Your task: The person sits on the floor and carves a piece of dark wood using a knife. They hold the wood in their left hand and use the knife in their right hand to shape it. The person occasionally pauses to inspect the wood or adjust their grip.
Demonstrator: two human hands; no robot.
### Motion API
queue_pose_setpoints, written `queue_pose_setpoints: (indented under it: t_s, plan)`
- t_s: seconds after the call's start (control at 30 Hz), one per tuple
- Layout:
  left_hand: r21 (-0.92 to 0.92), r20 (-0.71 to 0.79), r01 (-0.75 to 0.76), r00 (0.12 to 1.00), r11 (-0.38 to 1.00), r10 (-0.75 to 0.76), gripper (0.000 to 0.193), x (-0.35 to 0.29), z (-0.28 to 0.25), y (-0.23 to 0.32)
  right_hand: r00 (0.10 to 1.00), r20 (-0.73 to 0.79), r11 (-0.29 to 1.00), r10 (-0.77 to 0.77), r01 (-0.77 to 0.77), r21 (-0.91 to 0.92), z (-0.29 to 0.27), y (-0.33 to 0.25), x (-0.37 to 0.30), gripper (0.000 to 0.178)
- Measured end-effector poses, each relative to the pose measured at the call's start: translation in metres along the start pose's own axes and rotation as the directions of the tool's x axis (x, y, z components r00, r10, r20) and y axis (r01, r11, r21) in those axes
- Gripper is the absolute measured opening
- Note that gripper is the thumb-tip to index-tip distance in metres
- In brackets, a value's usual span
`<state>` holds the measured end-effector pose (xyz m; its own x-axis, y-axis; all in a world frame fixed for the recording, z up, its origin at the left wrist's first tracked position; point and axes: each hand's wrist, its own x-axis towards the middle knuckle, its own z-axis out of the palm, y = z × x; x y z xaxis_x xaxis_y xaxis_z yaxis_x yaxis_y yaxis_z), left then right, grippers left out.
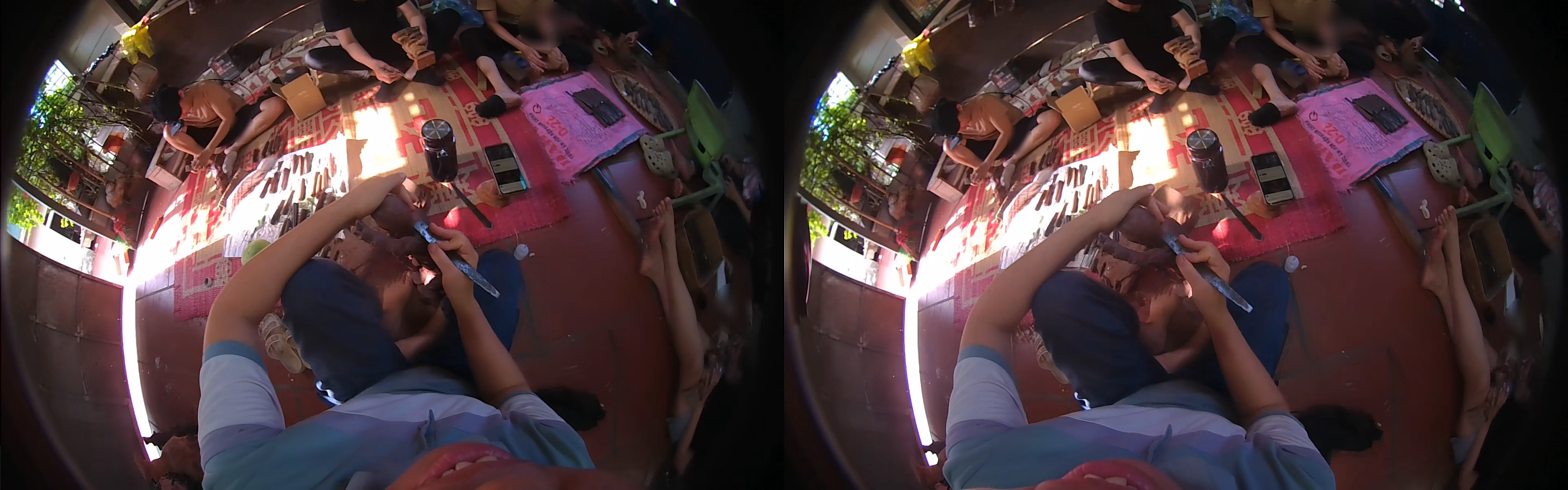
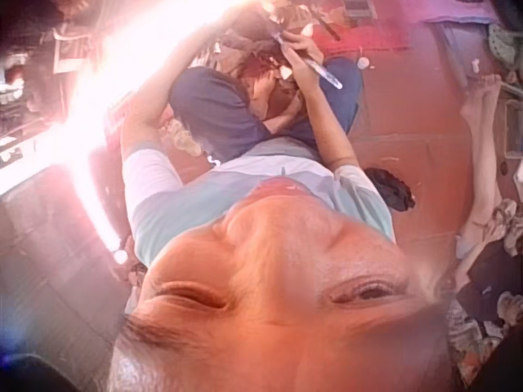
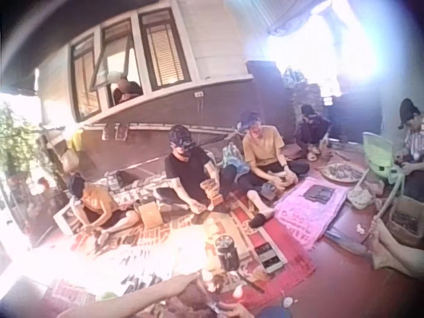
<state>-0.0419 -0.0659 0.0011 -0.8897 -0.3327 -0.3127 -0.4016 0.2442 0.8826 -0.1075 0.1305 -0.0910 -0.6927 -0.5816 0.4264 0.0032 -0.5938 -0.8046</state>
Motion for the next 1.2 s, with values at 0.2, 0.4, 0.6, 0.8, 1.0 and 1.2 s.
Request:
queue_pose_setpoints:
  t_s: [0.2,0.4,0.6,0.8,1.0,1.2]
  plan:
    - [-0.002,-0.003,0.122,0.992,0.992,-0.122,0.058,-0.006,-0.002,0.007,0.996,0.084,0.995,-0.022,0.014,0.100,0.011,-0.021,0.017,0.011]
    - [-0.103,-0.051,0.138,0.988,0.985,-0.144,0.055,-0.010,0.006,0.016,0.990,0.070,0.977,0.124,-0.134,0.168,-0.008,0.005,-0.002,0.009]
    - [-0.116,-0.042,0.100,0.994,0.988,-0.105,0.054,-0.004,0.009,0.013,0.995,0.052,0.991,0.080,-0.086,0.105,-0.006,-0.012,0.012,0.008]
    - [-0.096,-0.038,0.167,0.985,0.981,-0.171,0.054,-0.004,0.013,0.016,0.994,0.042,0.989,-0.104,0.108,-0.105,0.013,-0.023,0.006,0.010]
    - [-0.143,-0.041,0.010,0.999,0.990,-0.016,0.054,-0.001,0.011,-0.007,0.997,0.045,0.993,-0.059,0.064,-0.098,0.012,-0.036,0.009,0.008]
    - [-0.089,-0.031,0.066,0.997,0.994,-0.069,0.053,0.006,0.011,0.004,0.998,-0.007,0.996,0.067,-0.066,0.065,-0.004,0.011,-0.004,0.007]
